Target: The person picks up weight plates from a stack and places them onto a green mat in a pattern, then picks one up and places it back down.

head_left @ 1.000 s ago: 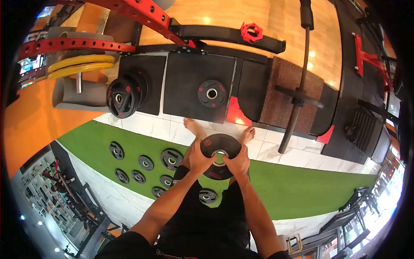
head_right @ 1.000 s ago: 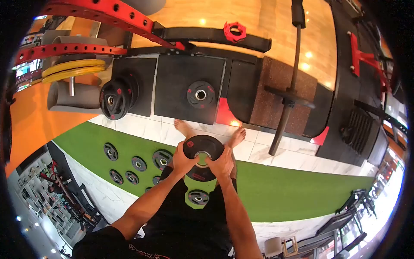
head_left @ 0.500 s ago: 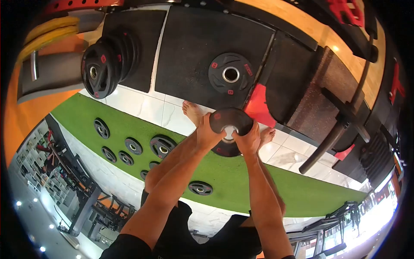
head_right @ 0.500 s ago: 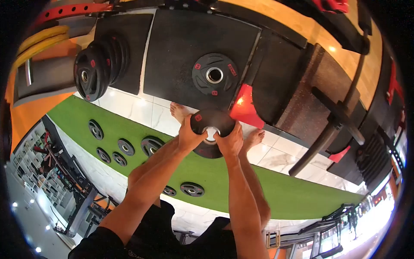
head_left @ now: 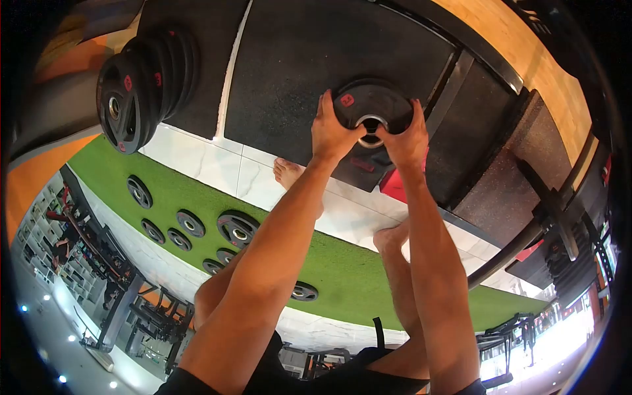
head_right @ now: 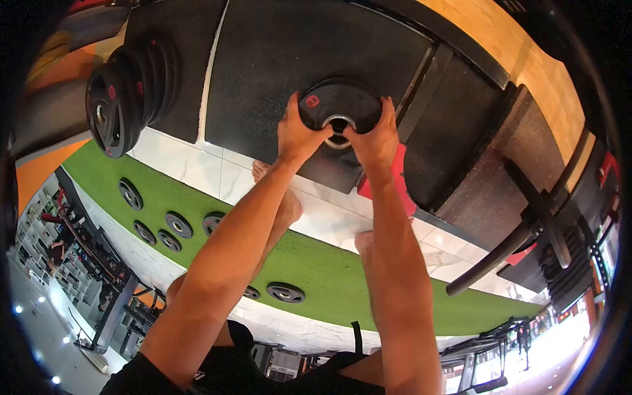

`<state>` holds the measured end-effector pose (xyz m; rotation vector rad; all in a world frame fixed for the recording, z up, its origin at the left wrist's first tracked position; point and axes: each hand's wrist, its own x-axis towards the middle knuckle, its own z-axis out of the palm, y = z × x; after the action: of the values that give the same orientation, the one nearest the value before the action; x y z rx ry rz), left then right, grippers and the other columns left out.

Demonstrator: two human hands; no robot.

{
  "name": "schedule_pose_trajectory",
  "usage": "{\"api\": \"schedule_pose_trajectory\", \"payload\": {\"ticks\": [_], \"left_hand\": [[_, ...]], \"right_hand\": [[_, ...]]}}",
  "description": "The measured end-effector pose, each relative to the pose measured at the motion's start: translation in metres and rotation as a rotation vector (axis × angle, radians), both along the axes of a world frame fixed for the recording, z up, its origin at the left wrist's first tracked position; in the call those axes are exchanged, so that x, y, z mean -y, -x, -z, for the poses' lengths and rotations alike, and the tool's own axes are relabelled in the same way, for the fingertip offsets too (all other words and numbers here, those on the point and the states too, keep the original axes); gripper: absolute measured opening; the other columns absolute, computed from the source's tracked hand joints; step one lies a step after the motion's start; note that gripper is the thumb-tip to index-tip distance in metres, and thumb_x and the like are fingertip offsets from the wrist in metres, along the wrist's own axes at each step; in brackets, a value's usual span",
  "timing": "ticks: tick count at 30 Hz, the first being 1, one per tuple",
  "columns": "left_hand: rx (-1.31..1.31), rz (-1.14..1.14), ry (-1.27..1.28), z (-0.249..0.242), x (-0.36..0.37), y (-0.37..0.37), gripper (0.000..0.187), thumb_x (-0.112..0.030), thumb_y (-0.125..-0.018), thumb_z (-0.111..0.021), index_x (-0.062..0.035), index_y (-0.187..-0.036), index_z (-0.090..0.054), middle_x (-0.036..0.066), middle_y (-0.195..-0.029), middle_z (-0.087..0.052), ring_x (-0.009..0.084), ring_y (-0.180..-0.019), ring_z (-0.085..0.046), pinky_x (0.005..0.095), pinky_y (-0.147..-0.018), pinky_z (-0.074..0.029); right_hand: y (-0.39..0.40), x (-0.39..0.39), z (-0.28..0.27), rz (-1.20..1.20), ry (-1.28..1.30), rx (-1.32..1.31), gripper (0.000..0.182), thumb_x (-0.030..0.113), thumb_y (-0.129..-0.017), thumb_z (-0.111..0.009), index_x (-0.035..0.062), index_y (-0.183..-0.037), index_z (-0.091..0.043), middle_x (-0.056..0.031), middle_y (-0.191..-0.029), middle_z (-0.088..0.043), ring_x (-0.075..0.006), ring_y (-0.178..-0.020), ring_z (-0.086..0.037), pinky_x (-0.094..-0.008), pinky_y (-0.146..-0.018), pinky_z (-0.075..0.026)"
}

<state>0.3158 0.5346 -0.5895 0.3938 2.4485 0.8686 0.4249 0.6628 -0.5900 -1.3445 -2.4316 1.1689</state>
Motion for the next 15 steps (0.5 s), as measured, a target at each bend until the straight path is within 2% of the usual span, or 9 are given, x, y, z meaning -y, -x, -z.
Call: {"api": "schedule_pose_trajectory", "payload": {"ticks": [2,5,8,11,15], "left_hand": [[0.014,-0.001,0.057,0.004,-0.009,0.005,0.096,-0.025,-0.060,-0.083,0.0076,-0.137,-0.036,0.033,-0.120,-0.058,0.0453,-0.110,-0.060,0.0443,-0.095,-0.051],[0.025,-0.041,0.133,0.006,-0.016,0.001,0.089,-0.026,-0.059,-0.084,0.0082,-0.129,-0.040,0.032,-0.114,-0.060,0.0453,-0.107,-0.061,0.0463,-0.092,-0.051],[0.129,-0.032,0.226,0.001,-0.021,0.006,0.080,-0.024,-0.059,-0.084,0.0019,-0.121,-0.040,0.028,-0.113,-0.056,0.0438,-0.101,-0.062,0.0484,-0.090,-0.052],[0.110,0.013,0.254,0.000,-0.023,0.010,0.075,-0.025,-0.060,-0.084,0.0005,-0.115,-0.041,0.027,-0.110,-0.057,0.0438,-0.097,-0.063,0.0485,-0.088,-0.053],[0.226,0.089,0.360,-0.009,-0.025,0.019,0.090,-0.032,-0.063,-0.085,0.0018,-0.128,-0.033,0.029,-0.116,-0.056,0.0446,-0.106,-0.060,0.0481,-0.092,-0.051]], "right_hand": [[0.008,-0.009,0.002,-0.004,0.038,0.072,0.090,0.020,-0.058,-0.082,-0.0007,-0.136,-0.042,-0.0230,-0.129,-0.057,-0.0386,-0.115,-0.059,-0.0428,-0.097,-0.048],[0.012,-0.012,0.004,-0.006,0.055,0.130,0.088,0.021,-0.058,-0.082,0.0017,-0.135,-0.044,-0.0209,-0.124,-0.059,-0.0387,-0.111,-0.061,-0.0437,-0.094,-0.050],[0.016,-0.013,-0.001,-0.005,0.071,0.182,0.085,0.022,-0.059,-0.082,0.0027,-0.133,-0.045,-0.0197,-0.123,-0.059,-0.0384,-0.110,-0.061,-0.0440,-0.093,-0.050],[0.017,-0.016,0.000,-0.015,0.097,0.227,0.084,0.024,-0.060,-0.083,0.0033,-0.132,-0.045,-0.0191,-0.121,-0.060,-0.0379,-0.110,-0.061,-0.0446,-0.093,-0.051],[0.014,-0.019,0.001,-0.089,0.112,0.226,0.089,0.022,-0.062,-0.085,0.0005,-0.136,-0.040,-0.0231,-0.128,-0.053,-0.0398,-0.116,-0.057,-0.0442,-0.097,-0.048]]}}
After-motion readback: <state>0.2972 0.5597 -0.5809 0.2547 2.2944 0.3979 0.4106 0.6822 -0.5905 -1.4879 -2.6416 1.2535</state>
